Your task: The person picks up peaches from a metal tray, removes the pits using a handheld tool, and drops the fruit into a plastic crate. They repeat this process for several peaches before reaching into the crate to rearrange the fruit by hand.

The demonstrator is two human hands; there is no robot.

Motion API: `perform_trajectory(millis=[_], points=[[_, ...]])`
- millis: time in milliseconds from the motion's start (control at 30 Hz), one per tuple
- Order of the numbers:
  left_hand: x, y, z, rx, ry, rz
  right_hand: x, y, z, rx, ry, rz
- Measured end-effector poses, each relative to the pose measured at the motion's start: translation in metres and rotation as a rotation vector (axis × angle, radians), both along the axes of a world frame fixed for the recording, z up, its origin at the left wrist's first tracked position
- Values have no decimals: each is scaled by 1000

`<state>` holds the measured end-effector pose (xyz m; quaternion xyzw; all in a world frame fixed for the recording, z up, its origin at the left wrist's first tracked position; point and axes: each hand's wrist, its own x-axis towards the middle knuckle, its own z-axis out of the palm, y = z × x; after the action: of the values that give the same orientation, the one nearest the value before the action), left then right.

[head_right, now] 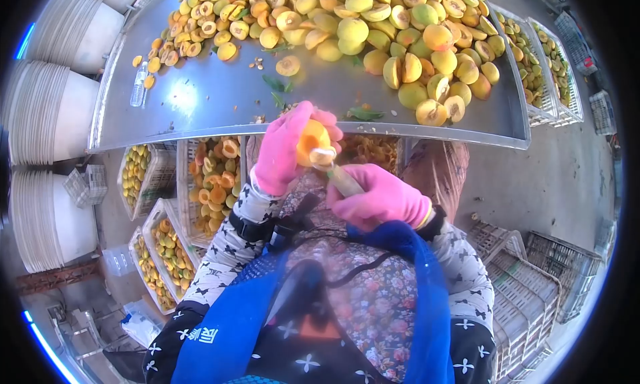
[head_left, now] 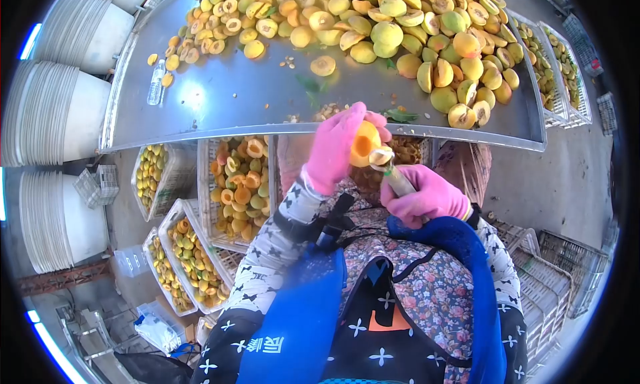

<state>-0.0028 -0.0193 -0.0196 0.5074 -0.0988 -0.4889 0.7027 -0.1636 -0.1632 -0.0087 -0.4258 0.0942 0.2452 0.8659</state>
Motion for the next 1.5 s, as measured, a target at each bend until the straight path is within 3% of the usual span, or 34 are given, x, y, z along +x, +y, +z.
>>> perform_trajectory(millis=[67, 100, 133, 167, 200, 233, 333, 367, 433, 500, 567, 733, 767, 867, 967, 1067, 1200, 1233, 1333, 1467, 1500], points=[[11, 29, 1, 120, -182, 19, -7, -6, -11, -515, -148, 124], [24, 62, 9, 258, -684, -96, -15, -9, -24, -838, -265, 188], [43, 93, 16, 363, -872, -94, -20, -15, -38, -1167, -387, 242], [61, 125, 24, 482, -1055, -85, -25, -21, -55, -1270, -368, 252], [72, 140, 24, 568, -903, 41, -34, -25, -72, -1368, -339, 267], [77, 136, 22, 600, -930, 64, -38, -27, -79, -1466, -314, 300], [125, 85, -9, 670, -999, 220, -21, -25, -58, -1482, -353, 185], [144, 57, -40, 673, -1003, 303, -18, -25, -49, -1480, -345, 156], [158, -2, -57, 932, -1278, 304, -16, -25, -30, -1486, -317, 92], [192, -36, -127, 990, -1585, 85, -19, -23, -12, -1493, -353, 50], [189, -59, -145, 878, -1671, -21, -25, -21, -8, -1437, -276, -10], [143, -53, -99, 344, -1198, -115, -17, -16, -19, -1365, -359, -278], [115, -48, -50, 380, -936, -89, -11, -17, -22, -1372, -401, -370], [90, -28, -13, 249, -555, -201, 2, -8, -16, -1245, -396, -566], [33, -15, 6, -139, -453, -49, 36, 13, -14, -1251, -555, -830], [-1, -26, -15, -224, -522, 223, 49, 33, -22, -1114, -391, -779], [-6, -25, -19, -302, -153, 299, 41, 27, -26, -1090, -413, -605], [-1, -22, -19, -214, -234, 308, 35, 29, -19, -1225, -464, -729], [-1, -13, 3, -238, -143, 271, 25, 14, -12, -1567, -648, -620], [-9, -13, 6, -336, -28, 193, 27, 13, -16, -1782, -692, -507], [-11, -12, 7, -265, -311, 159, 26, 13, -16, -1827, -637, -449]])
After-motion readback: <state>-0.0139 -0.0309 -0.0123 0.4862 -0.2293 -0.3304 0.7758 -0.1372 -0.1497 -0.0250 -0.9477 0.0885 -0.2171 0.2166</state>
